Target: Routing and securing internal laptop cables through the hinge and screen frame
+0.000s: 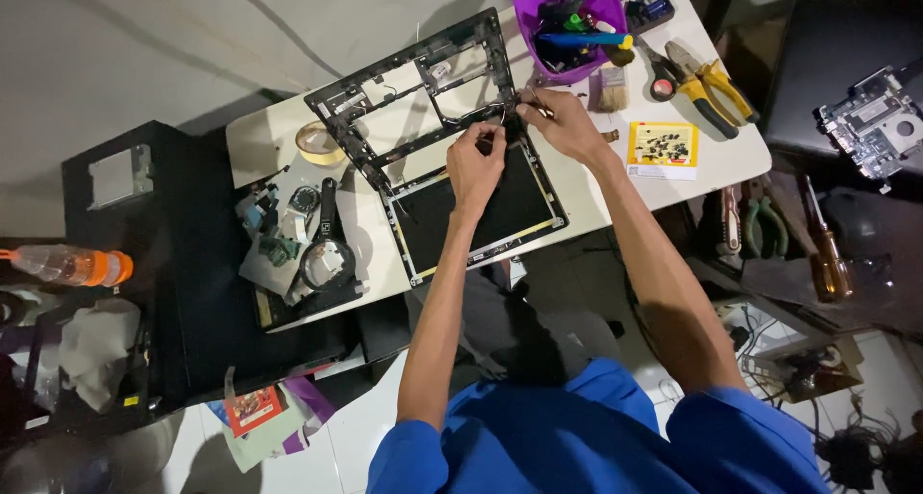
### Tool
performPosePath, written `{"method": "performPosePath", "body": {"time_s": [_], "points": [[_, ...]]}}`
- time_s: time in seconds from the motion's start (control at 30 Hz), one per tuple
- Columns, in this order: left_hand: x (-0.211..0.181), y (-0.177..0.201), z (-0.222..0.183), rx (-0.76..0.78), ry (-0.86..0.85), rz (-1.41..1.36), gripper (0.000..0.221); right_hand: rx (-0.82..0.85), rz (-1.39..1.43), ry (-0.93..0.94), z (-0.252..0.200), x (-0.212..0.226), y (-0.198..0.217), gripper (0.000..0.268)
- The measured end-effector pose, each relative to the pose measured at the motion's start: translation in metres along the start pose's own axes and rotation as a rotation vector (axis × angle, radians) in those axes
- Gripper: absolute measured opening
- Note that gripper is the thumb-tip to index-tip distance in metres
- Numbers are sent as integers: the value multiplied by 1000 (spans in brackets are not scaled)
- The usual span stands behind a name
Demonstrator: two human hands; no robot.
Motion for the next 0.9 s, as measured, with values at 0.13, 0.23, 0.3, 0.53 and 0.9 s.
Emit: {"method": "performPosePath", "body": {"time_s": [0.13,0.23,0.3,0.53,0.9], "points": [[0,1,0,-2,4,-16,15,-6,-36,22,0,-2,1,12],[-5,3,-2,1,2,-13,16,-19,-55,36,-1,-1,2,11],[-6,4,-3,9,4,-10,16,-26,-67,40,-1,-1,2,10],[4,-2,-2,27,41,0,17,-52,-64,21,-2,5,3,13],[-1,0,-5,84,36,23,23,-163,11,-38,-12,26,8,24]]}}
Point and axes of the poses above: each hand's wrist, its own z-axis towards the middle knuckle, its own y-axis out of the back of the hand, x = y × z, the point moved 9 cm from there along z, towards the middle knuckle, and after that the axes turned 7 degrees about z, right-handed, at the moved point
